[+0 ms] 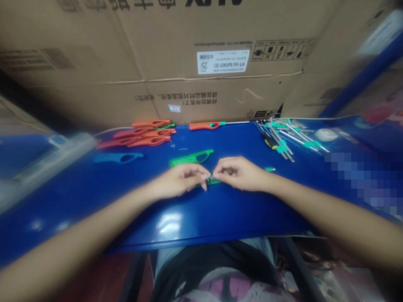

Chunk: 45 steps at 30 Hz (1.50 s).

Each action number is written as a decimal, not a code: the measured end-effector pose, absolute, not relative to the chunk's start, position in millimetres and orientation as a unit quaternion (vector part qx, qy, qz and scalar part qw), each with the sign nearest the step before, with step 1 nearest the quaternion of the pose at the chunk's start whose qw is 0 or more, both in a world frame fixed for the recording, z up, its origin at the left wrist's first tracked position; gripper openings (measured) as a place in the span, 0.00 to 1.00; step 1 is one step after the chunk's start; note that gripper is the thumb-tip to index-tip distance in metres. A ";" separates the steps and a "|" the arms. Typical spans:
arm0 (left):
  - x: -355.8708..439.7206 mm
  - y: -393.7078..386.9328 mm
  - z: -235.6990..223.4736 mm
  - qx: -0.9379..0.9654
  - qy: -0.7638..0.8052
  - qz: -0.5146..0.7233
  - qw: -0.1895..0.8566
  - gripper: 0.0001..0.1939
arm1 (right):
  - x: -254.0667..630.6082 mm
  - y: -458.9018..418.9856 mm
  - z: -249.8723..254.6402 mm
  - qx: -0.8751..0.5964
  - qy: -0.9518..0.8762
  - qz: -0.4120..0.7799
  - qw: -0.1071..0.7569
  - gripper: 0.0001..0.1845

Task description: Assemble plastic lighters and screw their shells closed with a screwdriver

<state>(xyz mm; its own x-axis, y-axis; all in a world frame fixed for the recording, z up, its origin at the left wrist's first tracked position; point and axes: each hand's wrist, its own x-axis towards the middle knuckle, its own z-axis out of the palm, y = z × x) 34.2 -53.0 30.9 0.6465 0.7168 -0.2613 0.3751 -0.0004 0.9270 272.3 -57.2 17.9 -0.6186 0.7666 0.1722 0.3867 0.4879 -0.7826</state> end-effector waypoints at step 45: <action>33.7 -52.5 27.9 0.700 0.382 0.141 0.587 0.17 | 270.2 -58.5 18.6 -0.328 -0.837 0.357 0.253 0.09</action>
